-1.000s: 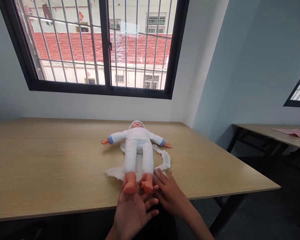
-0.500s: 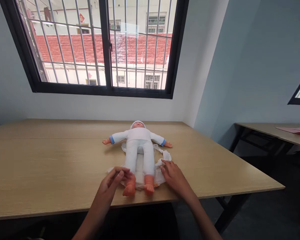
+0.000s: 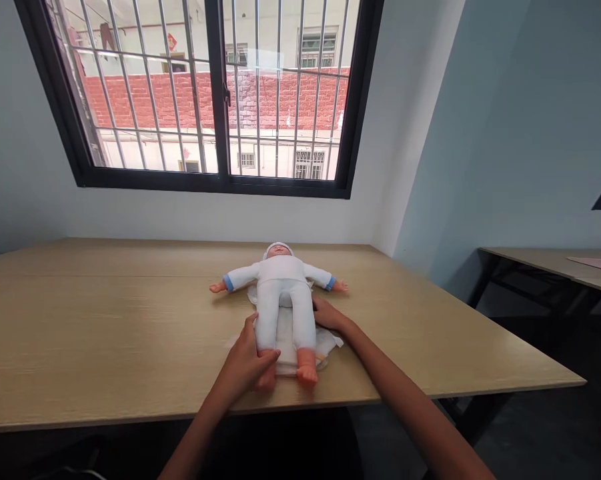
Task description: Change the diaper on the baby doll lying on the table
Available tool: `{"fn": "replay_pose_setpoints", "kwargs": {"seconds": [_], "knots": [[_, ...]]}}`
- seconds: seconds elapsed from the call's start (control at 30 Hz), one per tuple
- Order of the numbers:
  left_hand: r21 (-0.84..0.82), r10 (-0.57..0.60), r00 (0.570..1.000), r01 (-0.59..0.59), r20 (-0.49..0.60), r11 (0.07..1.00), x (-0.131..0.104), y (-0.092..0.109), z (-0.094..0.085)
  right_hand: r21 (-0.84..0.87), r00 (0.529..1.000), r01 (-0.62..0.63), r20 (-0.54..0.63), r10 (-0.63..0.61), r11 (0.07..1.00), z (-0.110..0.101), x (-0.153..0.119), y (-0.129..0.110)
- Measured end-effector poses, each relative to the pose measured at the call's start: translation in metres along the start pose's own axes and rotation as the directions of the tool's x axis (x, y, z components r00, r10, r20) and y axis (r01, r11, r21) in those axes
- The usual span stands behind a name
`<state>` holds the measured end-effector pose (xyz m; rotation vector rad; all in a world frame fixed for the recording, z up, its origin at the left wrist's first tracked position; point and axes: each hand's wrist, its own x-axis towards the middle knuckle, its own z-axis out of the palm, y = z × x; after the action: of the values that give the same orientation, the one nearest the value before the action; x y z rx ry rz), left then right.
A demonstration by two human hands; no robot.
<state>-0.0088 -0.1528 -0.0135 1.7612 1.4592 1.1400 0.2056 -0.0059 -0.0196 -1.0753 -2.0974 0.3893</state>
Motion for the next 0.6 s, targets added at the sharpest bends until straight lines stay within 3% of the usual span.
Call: {"fn": "replay_pose_setpoints", "kwargs": {"seconds": [0.1, 0.2, 0.33, 0.43, 0.6], "knots": [[-0.008, 0.005, 1.0, -0.005, -0.003, 1.0, 0.008, -0.01, -0.005, 0.021, 0.985, -0.048, -0.163, 0.05, 0.999, -0.015, -0.007, -0.001], [-0.016, -0.001, 1.0, 0.001, 0.001, 1.0, 0.015, -0.014, -0.008, -0.023, 0.952, -0.143, -0.276, 0.131, 0.989, -0.017, -0.027, -0.022], [-0.026, 0.024, 1.0, -0.024, 0.008, 0.999, 0.025, -0.013, -0.005, -0.147, 0.981, -0.167, -0.127, 0.149, 0.975, 0.005, -0.053, -0.058], [-0.048, 0.03, 1.0, -0.03, 0.006, 0.998, 0.031, -0.01, -0.005, -0.145, 0.984, -0.171, -0.073, 0.162, 0.974, 0.013, -0.058, -0.069], [-0.083, 0.036, 0.992, -0.026, 0.12, 0.996, 0.031, 0.007, -0.033, -0.074, 0.988, -0.153, -0.021, 0.151, 0.986, -0.025, -0.051, -0.06]]}}
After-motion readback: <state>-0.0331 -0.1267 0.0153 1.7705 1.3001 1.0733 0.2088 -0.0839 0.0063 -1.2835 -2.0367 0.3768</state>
